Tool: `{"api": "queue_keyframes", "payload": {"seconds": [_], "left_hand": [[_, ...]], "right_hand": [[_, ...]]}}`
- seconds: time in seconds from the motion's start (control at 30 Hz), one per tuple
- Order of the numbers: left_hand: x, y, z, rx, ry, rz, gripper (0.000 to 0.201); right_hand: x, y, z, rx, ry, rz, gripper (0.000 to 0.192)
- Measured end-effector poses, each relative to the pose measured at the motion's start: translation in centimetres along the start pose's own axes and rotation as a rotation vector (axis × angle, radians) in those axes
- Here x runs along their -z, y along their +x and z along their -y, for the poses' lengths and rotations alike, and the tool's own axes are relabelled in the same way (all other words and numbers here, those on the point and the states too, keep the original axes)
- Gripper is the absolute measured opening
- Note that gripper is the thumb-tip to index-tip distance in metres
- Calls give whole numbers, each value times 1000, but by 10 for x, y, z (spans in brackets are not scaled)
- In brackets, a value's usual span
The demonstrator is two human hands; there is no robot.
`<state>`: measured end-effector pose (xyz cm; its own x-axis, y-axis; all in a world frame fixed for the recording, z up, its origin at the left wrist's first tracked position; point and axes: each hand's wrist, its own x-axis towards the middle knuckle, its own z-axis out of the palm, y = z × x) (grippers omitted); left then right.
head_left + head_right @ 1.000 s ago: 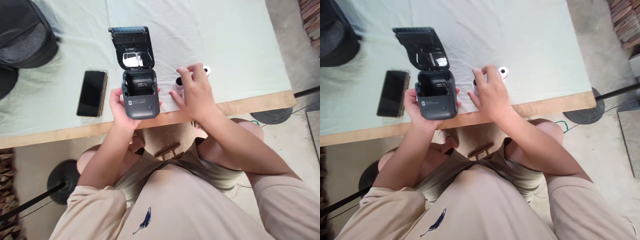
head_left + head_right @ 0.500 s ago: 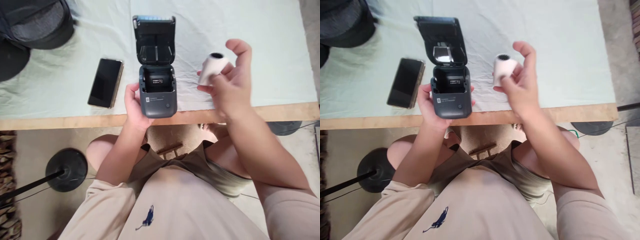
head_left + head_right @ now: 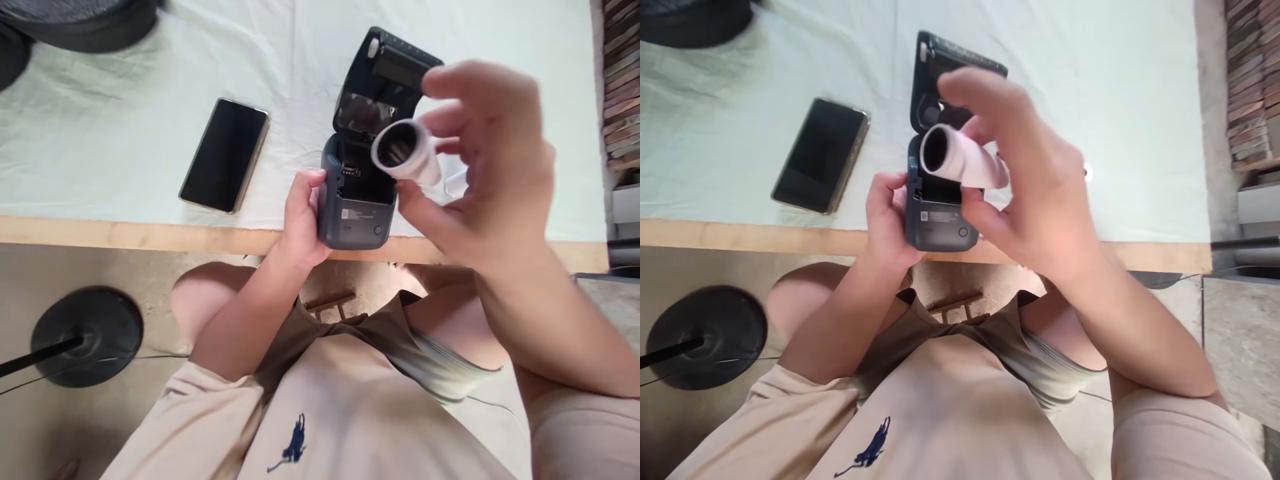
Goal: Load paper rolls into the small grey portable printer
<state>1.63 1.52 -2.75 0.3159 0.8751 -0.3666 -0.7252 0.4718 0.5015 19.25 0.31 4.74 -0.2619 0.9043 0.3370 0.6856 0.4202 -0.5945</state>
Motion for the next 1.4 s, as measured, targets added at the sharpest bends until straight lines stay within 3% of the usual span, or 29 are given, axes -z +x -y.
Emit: {"api": "queue_keyframes", "payload": {"seconds": [0.2,0.53,0.7,0.87,0.97,1.1,1.2,1.33,1.4], "left_hand": [[-4,-1,0,4,-6,-1,31],[-8,-3,-1,-9,50,-32,36],[-11,-3,-3,39,29,-72,33],[-11,-3,-1,58,9,-97,27],[-11,-2,0,42,28,-107,21],[-7,0,1,17,64,-78,35],[-4,0,1,2,67,-15,36],[-4,-2,1,-39,51,112,29],[-5,-2,1,-58,55,88,24]], "right_hand": [[-9,12,-6,-3,-450,206,37],[-9,11,-6,2,-509,207,15],[-12,15,-6,-78,-515,255,17],[-13,17,2,-211,-568,252,33],[-16,21,5,-204,-617,310,26],[-15,25,0,-124,-593,230,13],[-9,17,-2,-42,-547,120,18],[-8,-5,-2,204,-447,-2,29],[-14,-15,-4,323,-392,-26,27]]}}
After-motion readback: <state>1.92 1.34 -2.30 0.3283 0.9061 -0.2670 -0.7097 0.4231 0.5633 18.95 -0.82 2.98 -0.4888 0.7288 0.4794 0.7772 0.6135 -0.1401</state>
